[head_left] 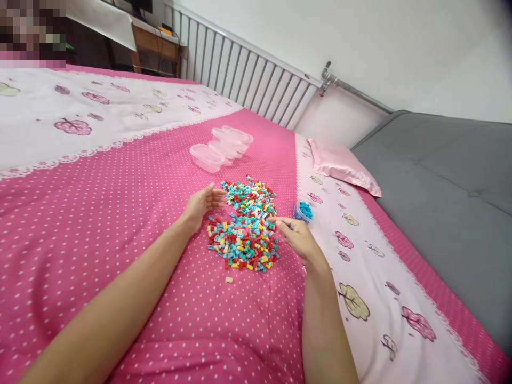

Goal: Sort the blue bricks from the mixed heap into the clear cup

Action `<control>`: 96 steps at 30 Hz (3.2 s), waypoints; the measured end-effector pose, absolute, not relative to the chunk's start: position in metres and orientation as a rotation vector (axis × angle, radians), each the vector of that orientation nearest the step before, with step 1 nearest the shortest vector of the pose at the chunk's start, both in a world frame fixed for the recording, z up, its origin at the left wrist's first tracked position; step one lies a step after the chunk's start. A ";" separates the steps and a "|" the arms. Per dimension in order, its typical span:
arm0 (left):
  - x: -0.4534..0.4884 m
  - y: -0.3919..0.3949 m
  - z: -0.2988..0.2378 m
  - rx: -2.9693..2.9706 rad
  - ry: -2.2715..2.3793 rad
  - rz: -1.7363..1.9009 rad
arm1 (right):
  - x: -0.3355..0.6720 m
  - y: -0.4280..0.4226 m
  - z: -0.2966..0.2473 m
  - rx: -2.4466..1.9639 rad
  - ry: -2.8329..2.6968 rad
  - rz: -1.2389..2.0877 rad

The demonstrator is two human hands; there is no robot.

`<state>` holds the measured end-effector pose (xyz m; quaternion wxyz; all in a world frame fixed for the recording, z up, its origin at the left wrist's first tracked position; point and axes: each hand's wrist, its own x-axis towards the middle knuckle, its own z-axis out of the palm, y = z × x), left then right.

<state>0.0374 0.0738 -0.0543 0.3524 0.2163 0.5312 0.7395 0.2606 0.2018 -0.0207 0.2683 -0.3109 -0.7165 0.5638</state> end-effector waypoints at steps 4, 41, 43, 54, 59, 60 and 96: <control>0.036 0.077 -0.063 0.440 1.507 1.971 | 0.248 0.203 -0.036 -0.842 -2.192 1.084; 0.044 0.081 -0.070 0.585 1.663 1.883 | 0.226 0.196 -0.059 -0.836 -2.501 0.775; 0.043 0.082 -0.071 0.586 1.661 1.885 | 0.226 0.196 -0.061 -0.831 -2.462 0.799; 0.045 0.080 -0.067 0.567 1.656 1.883 | 0.234 0.212 -0.067 -0.774 -2.308 0.981; 0.045 0.080 -0.067 0.562 1.657 1.881 | 0.233 0.204 -0.060 -0.746 -2.373 0.878; 0.046 0.080 -0.067 0.561 1.657 1.881 | 0.232 0.202 -0.059 -0.740 -2.401 0.857; 0.045 0.080 -0.069 0.577 1.672 1.866 | 0.228 0.202 -0.065 -0.768 -2.156 1.214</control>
